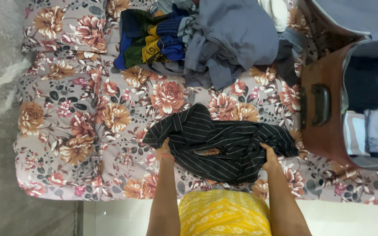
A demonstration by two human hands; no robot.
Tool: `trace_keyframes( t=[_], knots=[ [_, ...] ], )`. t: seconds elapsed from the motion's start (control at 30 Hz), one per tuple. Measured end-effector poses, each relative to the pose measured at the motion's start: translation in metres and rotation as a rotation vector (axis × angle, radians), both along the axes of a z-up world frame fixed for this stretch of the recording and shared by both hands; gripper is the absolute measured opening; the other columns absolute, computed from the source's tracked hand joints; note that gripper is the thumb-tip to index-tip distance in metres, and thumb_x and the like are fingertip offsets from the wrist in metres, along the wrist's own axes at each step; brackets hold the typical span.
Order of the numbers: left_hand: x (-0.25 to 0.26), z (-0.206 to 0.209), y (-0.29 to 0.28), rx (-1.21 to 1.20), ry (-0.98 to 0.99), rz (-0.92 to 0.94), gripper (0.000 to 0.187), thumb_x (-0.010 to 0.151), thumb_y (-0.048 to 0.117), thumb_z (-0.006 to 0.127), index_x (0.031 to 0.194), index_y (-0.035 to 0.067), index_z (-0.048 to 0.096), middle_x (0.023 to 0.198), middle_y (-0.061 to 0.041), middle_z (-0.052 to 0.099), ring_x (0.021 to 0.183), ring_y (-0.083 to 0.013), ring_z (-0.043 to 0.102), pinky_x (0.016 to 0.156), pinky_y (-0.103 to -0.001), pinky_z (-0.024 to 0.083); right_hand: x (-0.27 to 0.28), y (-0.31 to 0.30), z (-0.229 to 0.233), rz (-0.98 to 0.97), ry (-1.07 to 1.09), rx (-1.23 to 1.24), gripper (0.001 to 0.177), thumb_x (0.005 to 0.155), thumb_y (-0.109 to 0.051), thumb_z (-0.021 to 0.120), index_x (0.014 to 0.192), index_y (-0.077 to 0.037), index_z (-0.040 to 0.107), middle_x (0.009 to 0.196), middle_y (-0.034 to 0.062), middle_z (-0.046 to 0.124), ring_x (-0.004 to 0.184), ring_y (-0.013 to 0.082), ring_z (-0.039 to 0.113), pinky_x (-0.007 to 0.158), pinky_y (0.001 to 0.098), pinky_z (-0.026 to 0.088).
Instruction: The person folds a pair of black pinstriped trousers and a white cloth, then places the folded items into a suitcase on a bed.
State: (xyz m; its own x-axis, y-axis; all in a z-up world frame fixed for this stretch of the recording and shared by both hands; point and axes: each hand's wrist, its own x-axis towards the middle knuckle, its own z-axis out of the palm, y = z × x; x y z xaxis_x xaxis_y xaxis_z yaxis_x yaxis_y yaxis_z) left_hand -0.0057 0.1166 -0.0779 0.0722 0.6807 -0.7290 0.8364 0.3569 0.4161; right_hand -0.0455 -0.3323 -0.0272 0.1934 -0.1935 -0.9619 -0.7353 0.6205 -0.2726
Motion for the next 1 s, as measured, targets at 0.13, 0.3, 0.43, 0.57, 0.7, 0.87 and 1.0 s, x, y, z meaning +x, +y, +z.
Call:
trace_keyframes(
  t=[0.13, 0.3, 0.43, 0.57, 0.7, 0.87, 1.0],
  knots=[
    [0.014, 0.005, -0.008, 0.178, 0.078, -0.195, 0.1, 0.068, 0.04, 0.093, 0.148, 0.009, 0.041, 0.139, -0.025, 0.05, 0.12, -0.039, 0.054, 0.103, -0.049, 0.044, -0.002, 0.007, -0.006, -0.013, 0.044, -0.066, 0.03, 0.084, -0.035, 0.073, 0.104, -0.014, 0.071, 0.1, 0.0067, 0.074, 0.087, 0.029, 0.069, 0.085, 0.051, 0.055],
    [0.04, -0.019, -0.001, -0.158, -0.101, -0.157, 0.105, 0.069, 0.053, 0.089, 0.145, -0.002, 0.044, 0.136, -0.016, 0.06, 0.112, -0.0296, 0.059, 0.103, -0.039, 0.046, 0.002, 0.005, -0.014, -0.049, -0.147, 0.1, 0.025, 0.084, -0.029, 0.077, 0.104, -0.013, 0.073, 0.101, 0.0064, 0.076, 0.091, 0.0286, 0.071, 0.089, 0.0479, 0.057],
    [0.055, -0.009, -0.003, -0.379, -0.495, -0.047, 0.08, 0.071, 0.048, 0.079, 0.136, 0.002, 0.066, 0.125, -0.011, 0.07, 0.104, -0.0235, 0.064, 0.097, -0.039, 0.05, 0.024, -0.002, 0.003, -0.23, -0.239, 0.177, 0.025, 0.082, -0.028, 0.072, 0.103, -0.014, 0.073, 0.104, 0.0053, 0.077, 0.095, 0.0286, 0.072, 0.093, 0.0499, 0.057],
    [0.111, 0.062, 0.039, -0.569, -1.105, 0.134, 0.062, 0.085, 0.039, 0.077, 0.134, 0.003, 0.063, 0.13, -0.01, 0.068, 0.116, -0.026, 0.066, 0.103, -0.041, 0.054, 0.062, -0.028, 0.09, -0.423, -0.735, 0.25, 0.051, 0.078, -0.029, 0.065, 0.123, -0.006, 0.07, 0.129, 0.0136, 0.073, 0.118, 0.0338, 0.069, 0.107, 0.0546, 0.051],
    [0.134, 0.153, 0.086, -0.401, -1.388, 0.157, 0.065, 0.096, 0.046, 0.068, 0.143, 0.003, 0.054, 0.143, -0.011, 0.061, 0.13, -0.0298, 0.061, 0.116, -0.047, 0.051, 0.08, -0.032, 0.19, -0.426, -1.022, 0.178, 0.052, 0.094, -0.029, 0.062, 0.142, -0.008, 0.058, 0.146, 0.0112, 0.06, 0.136, 0.0318, 0.059, 0.121, 0.0528, 0.046],
    [0.085, 0.155, 0.119, -0.448, -1.19, 0.357, 0.074, 0.096, 0.065, 0.03, 0.148, 0.015, 0.047, 0.149, -0.006, 0.054, 0.133, -0.0317, 0.055, 0.111, -0.053, 0.047, 0.077, -0.055, 0.179, -0.226, -0.821, -0.017, 0.052, 0.1, -0.034, 0.054, 0.143, -0.005, 0.052, 0.146, 0.0113, 0.06, 0.133, 0.0309, 0.06, 0.113, 0.0536, 0.049],
    [0.03, 0.088, 0.131, -0.357, -1.197, 0.449, 0.066, 0.102, 0.052, 0.031, 0.147, 0.008, 0.051, 0.146, -0.012, 0.059, 0.129, -0.034, 0.061, 0.108, -0.05, 0.052, 0.043, -0.087, 0.113, -0.234, -0.659, -0.009, 0.05, 0.1, -0.035, 0.052, 0.138, -0.003, 0.055, 0.141, 0.0147, 0.064, 0.125, 0.0323, 0.066, 0.104, 0.0559, 0.053]
  ],
)
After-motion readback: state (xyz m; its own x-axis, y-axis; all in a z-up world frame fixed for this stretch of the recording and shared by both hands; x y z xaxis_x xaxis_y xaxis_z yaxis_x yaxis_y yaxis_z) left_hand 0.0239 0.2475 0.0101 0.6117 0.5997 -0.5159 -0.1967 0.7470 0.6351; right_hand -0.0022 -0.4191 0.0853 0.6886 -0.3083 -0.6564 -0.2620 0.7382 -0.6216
